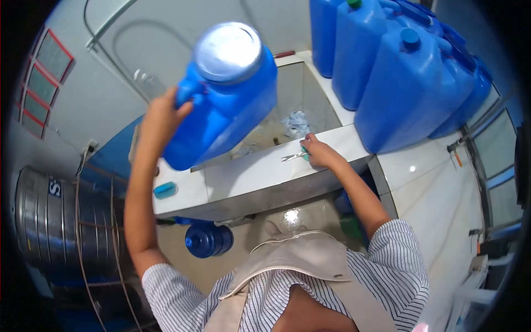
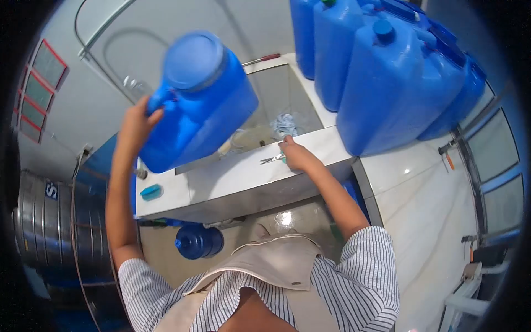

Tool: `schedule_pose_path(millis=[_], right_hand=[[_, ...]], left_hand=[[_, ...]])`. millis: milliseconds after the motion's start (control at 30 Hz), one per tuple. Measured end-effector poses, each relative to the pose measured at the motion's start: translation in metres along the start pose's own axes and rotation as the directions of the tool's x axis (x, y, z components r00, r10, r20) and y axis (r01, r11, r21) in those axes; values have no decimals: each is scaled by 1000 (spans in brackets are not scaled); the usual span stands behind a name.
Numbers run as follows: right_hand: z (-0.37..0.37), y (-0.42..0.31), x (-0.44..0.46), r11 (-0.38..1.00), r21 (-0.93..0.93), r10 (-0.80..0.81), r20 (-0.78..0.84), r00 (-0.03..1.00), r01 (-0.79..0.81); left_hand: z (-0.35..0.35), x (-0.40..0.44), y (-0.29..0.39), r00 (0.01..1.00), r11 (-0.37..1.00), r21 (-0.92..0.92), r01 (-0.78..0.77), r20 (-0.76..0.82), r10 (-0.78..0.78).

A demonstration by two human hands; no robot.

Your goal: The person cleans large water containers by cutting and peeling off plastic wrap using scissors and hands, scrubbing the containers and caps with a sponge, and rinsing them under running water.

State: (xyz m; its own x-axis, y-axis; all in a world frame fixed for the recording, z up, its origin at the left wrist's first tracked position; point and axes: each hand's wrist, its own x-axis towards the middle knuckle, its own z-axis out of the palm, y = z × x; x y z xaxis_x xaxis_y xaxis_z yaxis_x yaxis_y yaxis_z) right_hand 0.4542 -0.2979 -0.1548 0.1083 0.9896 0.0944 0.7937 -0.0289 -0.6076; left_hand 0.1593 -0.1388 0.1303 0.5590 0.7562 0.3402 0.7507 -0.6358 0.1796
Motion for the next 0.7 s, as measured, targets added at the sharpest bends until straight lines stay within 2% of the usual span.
schedule_pose_path(millis=[33,67,100,133,233,333,367,400,433,467,533,567,600,667,700], right_hand=[[3,7,-2,999,-47,4,-15,1000,-5],[0,10,-7,998,-56,26,-34,999,-28],[-1,11,-11,988,-155,-15,-34,999,10],[-2,11,-15,967,-251,-55,-24,998,47],[-4,9,-24,948,-317,1,-66,998,-22],[-15,13,-33,947,-299,93,-96,991,-118],[-28,11,-38,978,-54,203,-17,979,-204],[-39,7,-39,938,189,281,79,956,-292],[-44,7,-41,912,344,227,34,973,-224],[-47,6,-35,906,348,245,28,969,-239],[-50,3,-21,657,746,329,-156,931,-107],[-53,-4,-12,653,748,343,-150,927,-120],[-55,-11,0,632,770,370,-199,907,-89],[-50,-20,26,607,792,389,-231,892,-60],[-46,-23,39,616,787,360,-253,898,-26]], left_hand=[[40,18,-2,986,986,12,-164,-23,165],[76,33,3,988,990,43,-138,74,134],[103,42,15,975,985,10,-174,144,171],[132,49,22,958,967,2,-255,137,252],[209,65,41,880,900,-9,-436,207,428],[262,71,58,819,860,-38,-510,283,498],[275,69,67,804,847,-54,-529,286,521],[286,66,74,792,836,-77,-544,281,541],[290,65,80,782,826,-99,-555,276,559],[293,68,85,770,816,-110,-567,281,573],[299,65,87,793,766,-377,-520,121,598],[299,66,78,744,618,-499,-608,-85,663],[296,67,63,745,618,-506,-602,-78,662],[272,63,22,690,579,-380,-721,-320,649],[260,58,1,698,590,-378,-713,-314,643]])
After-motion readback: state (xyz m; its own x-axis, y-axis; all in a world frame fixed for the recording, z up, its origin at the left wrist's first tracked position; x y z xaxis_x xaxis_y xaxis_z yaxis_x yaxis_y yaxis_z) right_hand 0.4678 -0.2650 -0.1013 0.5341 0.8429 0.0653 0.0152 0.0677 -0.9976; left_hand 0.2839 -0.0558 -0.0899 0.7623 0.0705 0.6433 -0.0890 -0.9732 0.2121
